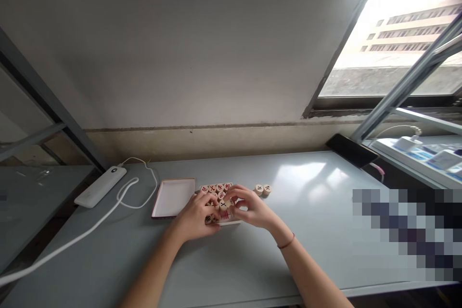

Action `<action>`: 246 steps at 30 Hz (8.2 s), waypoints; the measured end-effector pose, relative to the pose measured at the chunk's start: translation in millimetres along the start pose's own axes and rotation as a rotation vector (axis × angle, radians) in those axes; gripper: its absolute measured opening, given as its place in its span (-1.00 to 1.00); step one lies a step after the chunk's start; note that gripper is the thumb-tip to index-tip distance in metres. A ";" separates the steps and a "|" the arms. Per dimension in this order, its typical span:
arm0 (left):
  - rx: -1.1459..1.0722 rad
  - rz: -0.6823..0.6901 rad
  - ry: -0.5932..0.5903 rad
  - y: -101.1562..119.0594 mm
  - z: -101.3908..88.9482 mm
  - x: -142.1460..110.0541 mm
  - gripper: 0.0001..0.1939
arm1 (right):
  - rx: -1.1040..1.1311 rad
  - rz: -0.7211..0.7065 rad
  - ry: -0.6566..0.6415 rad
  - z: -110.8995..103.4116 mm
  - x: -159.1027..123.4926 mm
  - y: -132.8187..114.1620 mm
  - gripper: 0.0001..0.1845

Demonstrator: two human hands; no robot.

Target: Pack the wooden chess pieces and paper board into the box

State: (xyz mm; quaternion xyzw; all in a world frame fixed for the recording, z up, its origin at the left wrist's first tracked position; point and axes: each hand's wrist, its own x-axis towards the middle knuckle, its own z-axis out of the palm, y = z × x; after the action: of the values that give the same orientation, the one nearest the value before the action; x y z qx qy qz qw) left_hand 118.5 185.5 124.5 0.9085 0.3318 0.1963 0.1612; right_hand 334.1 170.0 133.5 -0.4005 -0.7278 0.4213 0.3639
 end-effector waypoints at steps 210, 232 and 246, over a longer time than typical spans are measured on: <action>-0.195 -0.786 0.036 -8.8 3.0 -8.0 -0.83 | -0.042 0.430 -0.181 -17.2 -4.5 31.1 -0.67; 0.449 -0.711 0.229 -46.9 24.4 -3.5 -0.70 | -0.941 0.315 0.321 -14.6 12.4 71.3 -0.71; 0.411 -0.476 0.150 -52.4 29.4 5.0 -0.44 | -0.768 0.209 0.243 -10.6 2.9 54.8 -0.54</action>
State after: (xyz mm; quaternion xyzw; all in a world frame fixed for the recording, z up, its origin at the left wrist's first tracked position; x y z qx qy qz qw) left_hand 107.4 222.2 78.0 0.8020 0.5785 0.1486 -0.0091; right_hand 357.3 193.8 88.5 -0.6254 -0.7395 0.1036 0.2266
